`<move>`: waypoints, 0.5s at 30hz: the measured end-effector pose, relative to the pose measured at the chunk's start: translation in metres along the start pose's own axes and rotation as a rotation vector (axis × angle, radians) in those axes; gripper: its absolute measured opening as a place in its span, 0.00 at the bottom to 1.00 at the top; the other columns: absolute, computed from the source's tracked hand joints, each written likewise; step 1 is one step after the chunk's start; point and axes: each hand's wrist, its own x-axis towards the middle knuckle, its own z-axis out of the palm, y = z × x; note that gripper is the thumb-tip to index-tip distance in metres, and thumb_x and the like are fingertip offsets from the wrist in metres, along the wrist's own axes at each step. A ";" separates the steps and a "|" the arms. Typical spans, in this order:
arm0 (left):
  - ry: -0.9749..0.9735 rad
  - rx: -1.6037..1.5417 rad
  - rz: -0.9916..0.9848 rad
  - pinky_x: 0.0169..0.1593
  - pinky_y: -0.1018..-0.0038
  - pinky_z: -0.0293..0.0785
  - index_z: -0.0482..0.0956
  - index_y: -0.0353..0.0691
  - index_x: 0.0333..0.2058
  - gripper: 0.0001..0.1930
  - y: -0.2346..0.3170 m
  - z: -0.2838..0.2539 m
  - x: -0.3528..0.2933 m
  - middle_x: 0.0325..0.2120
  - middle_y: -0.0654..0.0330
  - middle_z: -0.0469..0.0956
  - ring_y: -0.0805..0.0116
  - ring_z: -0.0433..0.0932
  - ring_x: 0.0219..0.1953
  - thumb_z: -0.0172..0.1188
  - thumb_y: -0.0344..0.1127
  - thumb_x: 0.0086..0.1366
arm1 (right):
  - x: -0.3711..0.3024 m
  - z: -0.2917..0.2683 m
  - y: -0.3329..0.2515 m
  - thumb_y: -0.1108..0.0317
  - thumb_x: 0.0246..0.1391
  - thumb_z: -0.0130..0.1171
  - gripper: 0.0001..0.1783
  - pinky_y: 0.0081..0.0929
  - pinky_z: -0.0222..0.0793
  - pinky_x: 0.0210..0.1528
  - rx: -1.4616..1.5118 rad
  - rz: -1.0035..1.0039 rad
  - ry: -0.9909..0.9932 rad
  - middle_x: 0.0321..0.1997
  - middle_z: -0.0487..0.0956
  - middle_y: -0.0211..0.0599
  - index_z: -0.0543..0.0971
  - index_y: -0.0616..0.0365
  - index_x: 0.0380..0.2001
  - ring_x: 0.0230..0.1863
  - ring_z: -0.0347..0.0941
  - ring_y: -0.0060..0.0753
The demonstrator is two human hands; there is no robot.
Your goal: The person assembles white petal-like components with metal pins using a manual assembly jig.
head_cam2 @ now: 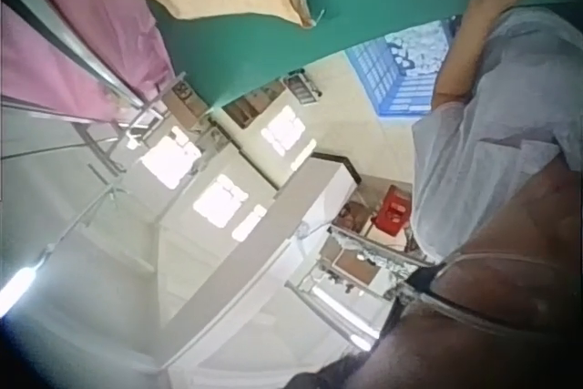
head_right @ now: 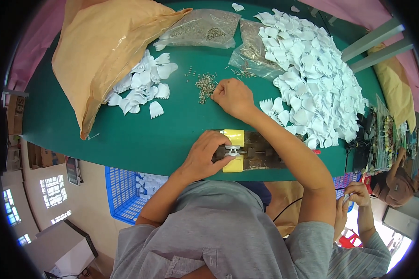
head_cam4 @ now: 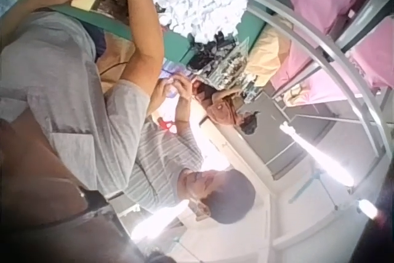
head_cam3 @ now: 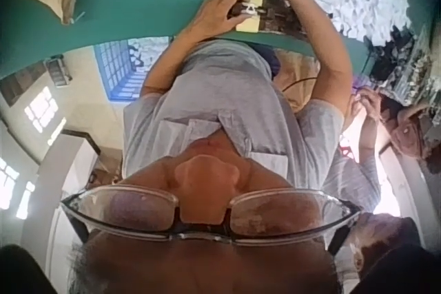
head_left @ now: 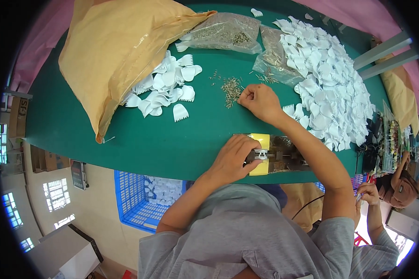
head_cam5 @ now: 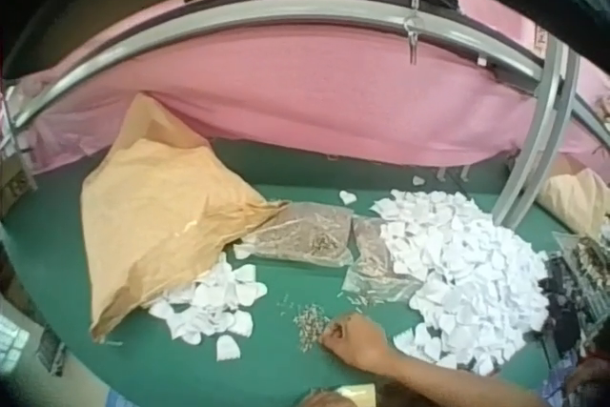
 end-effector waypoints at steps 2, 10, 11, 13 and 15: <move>0.001 -0.002 0.003 0.53 0.57 0.74 0.75 0.41 0.46 0.22 -0.001 -0.001 0.001 0.42 0.55 0.79 0.49 0.78 0.47 0.76 0.32 0.57 | 0.000 -0.004 0.014 0.62 0.54 0.73 0.12 0.26 0.72 0.32 0.040 -0.039 -0.017 0.25 0.83 0.33 0.85 0.62 0.31 0.26 0.77 0.23; -0.046 0.005 -0.034 0.57 0.57 0.72 0.75 0.41 0.48 0.20 0.001 -0.004 0.004 0.43 0.53 0.78 0.48 0.75 0.50 0.73 0.34 0.60 | -0.007 -0.001 -0.015 0.61 0.55 0.73 0.12 0.28 0.73 0.33 0.002 -0.030 0.105 0.27 0.84 0.32 0.85 0.58 0.35 0.26 0.78 0.28; -0.032 0.017 -0.017 0.55 0.57 0.72 0.75 0.41 0.47 0.20 0.001 -0.004 0.004 0.42 0.54 0.79 0.49 0.76 0.48 0.74 0.34 0.59 | -0.003 0.003 -0.016 0.60 0.55 0.73 0.12 0.30 0.74 0.33 -0.024 -0.034 0.102 0.27 0.84 0.32 0.86 0.56 0.34 0.27 0.80 0.30; -0.019 0.026 -0.002 0.53 0.58 0.72 0.75 0.40 0.47 0.21 0.001 -0.003 0.004 0.42 0.54 0.79 0.49 0.77 0.47 0.75 0.33 0.58 | 0.001 0.004 -0.011 0.60 0.55 0.73 0.12 0.28 0.74 0.33 0.007 -0.032 0.075 0.27 0.85 0.32 0.87 0.57 0.34 0.28 0.80 0.28; -0.029 0.012 -0.013 0.54 0.57 0.72 0.75 0.40 0.47 0.21 -0.002 -0.002 0.004 0.42 0.54 0.79 0.49 0.77 0.47 0.76 0.33 0.58 | 0.003 0.001 -0.003 0.60 0.56 0.73 0.12 0.27 0.74 0.33 0.036 -0.023 0.041 0.28 0.85 0.32 0.87 0.58 0.34 0.28 0.80 0.25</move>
